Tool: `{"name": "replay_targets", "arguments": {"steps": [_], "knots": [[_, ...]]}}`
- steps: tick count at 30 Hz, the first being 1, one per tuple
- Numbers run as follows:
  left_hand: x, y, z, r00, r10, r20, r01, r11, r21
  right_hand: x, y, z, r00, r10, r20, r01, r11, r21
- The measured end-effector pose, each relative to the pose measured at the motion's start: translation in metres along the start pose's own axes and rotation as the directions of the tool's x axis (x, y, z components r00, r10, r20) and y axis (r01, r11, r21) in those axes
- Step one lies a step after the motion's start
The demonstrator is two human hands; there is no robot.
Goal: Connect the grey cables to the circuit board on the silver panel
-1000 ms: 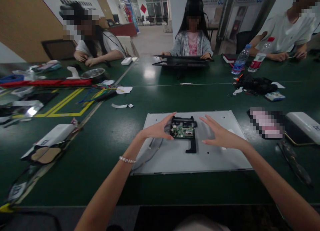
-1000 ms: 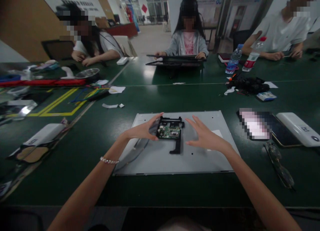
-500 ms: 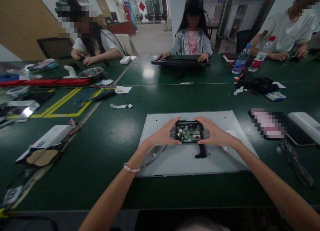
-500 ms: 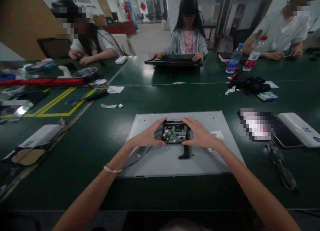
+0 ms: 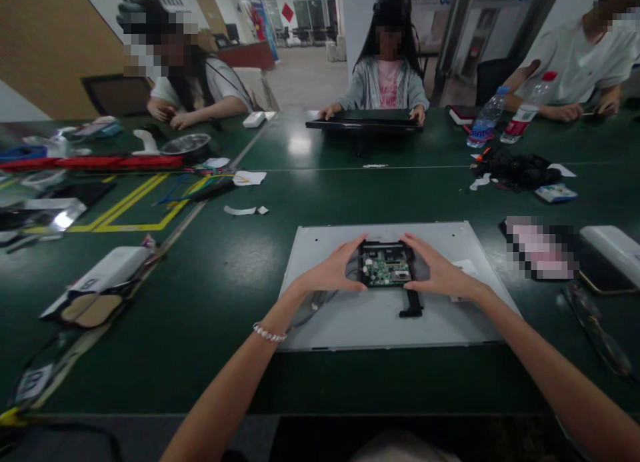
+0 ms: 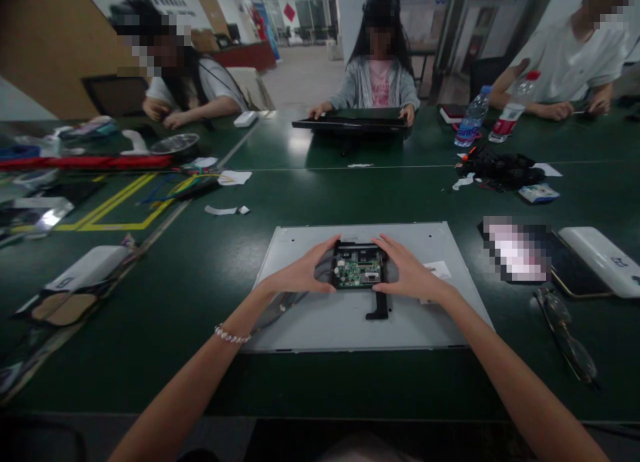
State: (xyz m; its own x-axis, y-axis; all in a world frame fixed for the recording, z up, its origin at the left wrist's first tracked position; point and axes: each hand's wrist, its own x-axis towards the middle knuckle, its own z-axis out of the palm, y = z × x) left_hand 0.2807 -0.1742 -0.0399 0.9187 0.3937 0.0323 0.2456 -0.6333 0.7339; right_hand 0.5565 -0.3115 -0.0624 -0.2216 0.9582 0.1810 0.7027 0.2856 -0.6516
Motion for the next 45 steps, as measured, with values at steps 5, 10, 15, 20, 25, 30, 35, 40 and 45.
{"name": "replay_targets", "arguments": {"steps": [5, 10, 15, 20, 25, 30, 35, 40, 45], "knots": [[-0.002, 0.004, 0.001, 1.000, -0.013, 0.006, 0.013, 0.998, 0.061, -0.002, -0.002, 0.002, 1.000, -0.014, -0.001, 0.014, 0.998, -0.054], [-0.005, 0.004, -0.013, 1.000, -0.031, -0.007, 0.031, 0.992, 0.121, -0.003, 0.002, 0.006, 1.000, 0.000, -0.027, -0.001, 0.998, -0.059], [-0.010, -0.046, -0.067, 0.856, -0.090, -0.509, 0.281, 0.907, 0.313, -0.004, 0.008, 0.008, 0.999, 0.013, -0.042, -0.014, 0.999, -0.038], [-0.031, -0.115, -0.134, 0.604, -0.157, -0.782, 0.678, 0.617, 0.400, -0.003, 0.004, 0.009, 0.998, 0.014, -0.060, -0.015, 1.000, -0.013], [-0.047, -0.140, -0.164, 0.579, -0.320, -0.750, 0.793, 0.432, 0.429, 0.000, -0.002, 0.009, 0.997, 0.034, -0.063, -0.036, 0.999, -0.020], [-0.044, -0.141, -0.164, 0.514, -0.439, -0.737, 0.856, 0.310, 0.413, 0.003, -0.004, 0.008, 0.998, 0.039, -0.055, -0.041, 0.998, -0.036], [-0.040, -0.138, -0.164, 0.514, -0.454, -0.728, 0.858, 0.267, 0.439, 0.004, -0.006, 0.008, 0.998, 0.037, -0.057, -0.040, 0.998, -0.050], [-0.037, -0.135, -0.166, 0.517, -0.449, -0.729, 0.856, 0.273, 0.440, 0.003, -0.004, 0.009, 0.998, 0.024, -0.057, -0.027, 0.998, -0.061], [-0.036, -0.126, -0.159, 0.554, -0.417, -0.721, 0.832, 0.313, 0.458, 0.003, -0.004, 0.008, 0.998, 0.024, -0.052, -0.027, 0.997, -0.066]]}}
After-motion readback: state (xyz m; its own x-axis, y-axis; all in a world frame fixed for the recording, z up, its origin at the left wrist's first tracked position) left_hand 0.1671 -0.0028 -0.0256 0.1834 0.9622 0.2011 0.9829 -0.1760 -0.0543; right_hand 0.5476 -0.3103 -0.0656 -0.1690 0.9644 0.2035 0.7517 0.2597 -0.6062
